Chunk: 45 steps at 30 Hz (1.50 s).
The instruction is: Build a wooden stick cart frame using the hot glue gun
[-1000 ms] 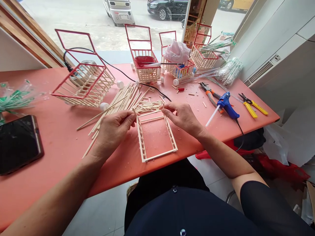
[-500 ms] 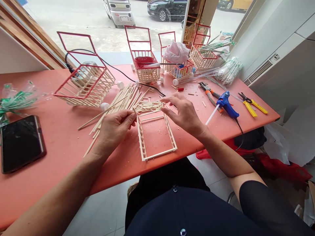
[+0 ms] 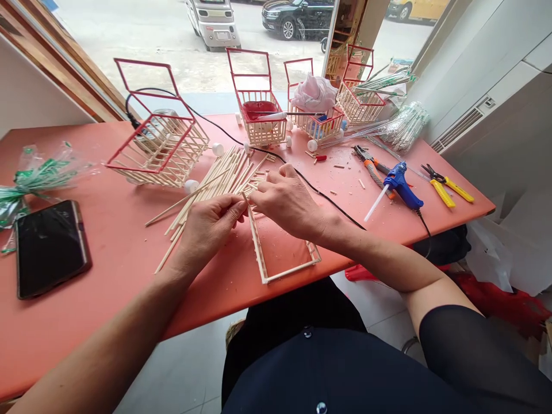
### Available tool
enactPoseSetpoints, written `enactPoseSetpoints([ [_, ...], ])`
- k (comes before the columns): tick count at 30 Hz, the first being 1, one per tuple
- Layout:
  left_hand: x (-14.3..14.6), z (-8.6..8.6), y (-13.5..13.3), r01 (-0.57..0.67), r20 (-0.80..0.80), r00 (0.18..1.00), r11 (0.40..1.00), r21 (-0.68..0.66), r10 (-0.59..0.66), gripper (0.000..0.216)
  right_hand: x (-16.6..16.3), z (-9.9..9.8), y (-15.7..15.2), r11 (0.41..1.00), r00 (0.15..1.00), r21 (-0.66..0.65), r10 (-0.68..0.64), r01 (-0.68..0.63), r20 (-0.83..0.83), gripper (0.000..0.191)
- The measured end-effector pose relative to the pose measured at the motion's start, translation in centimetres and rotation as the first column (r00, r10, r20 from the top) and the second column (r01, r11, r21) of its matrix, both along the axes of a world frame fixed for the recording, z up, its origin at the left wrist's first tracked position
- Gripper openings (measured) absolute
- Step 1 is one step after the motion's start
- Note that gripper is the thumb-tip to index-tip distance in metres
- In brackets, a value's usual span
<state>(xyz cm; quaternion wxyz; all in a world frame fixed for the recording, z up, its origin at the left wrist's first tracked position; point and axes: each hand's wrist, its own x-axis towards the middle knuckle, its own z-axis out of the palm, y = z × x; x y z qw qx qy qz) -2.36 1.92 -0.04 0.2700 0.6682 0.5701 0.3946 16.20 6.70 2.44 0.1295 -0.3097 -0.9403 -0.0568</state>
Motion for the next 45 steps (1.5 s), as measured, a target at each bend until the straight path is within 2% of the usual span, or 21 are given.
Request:
enactPoseSetpoints([
  [11, 0.2, 0.0, -0.1, 0.015, 0.016, 1.000, 1.000, -0.021, -0.015, 0.029, 0.0, 0.2, 0.6, 0.988, 0.997, -0.131, 0.081, -0.082, -0.014, 0.029],
  [26, 0.0, -0.2, -0.1, 0.023, 0.029, 0.999, 1.000, 0.001, -0.023, 0.027, 0.1, 0.0, 0.4, 0.995, 0.998, -0.082, 0.057, -0.056, 0.009, 0.035],
  [40, 0.1, -0.1, -0.1, 0.002, 0.049, 0.999, 0.999, -0.036, 0.000, 0.025, 0.3, 0.5, -0.1, 0.995, 0.997, -0.097, -0.010, 0.017, 0.074, 0.029],
  [43, 0.2, 0.1, -0.1, -0.018, 0.047, 0.999, 0.999, -0.045, 0.021, 0.026, 0.8, 0.6, 0.0, 0.997, 0.999, -0.068, -0.018, 0.020, 0.032, 0.026],
  [45, 0.2, 0.1, -0.2, -0.024, 0.048, 0.998, 0.999, -0.048, 0.027, 0.028, 1.6, 0.9, 0.0, 0.999, 0.998, -0.032, -0.039, 0.037, -0.054, 0.023],
])
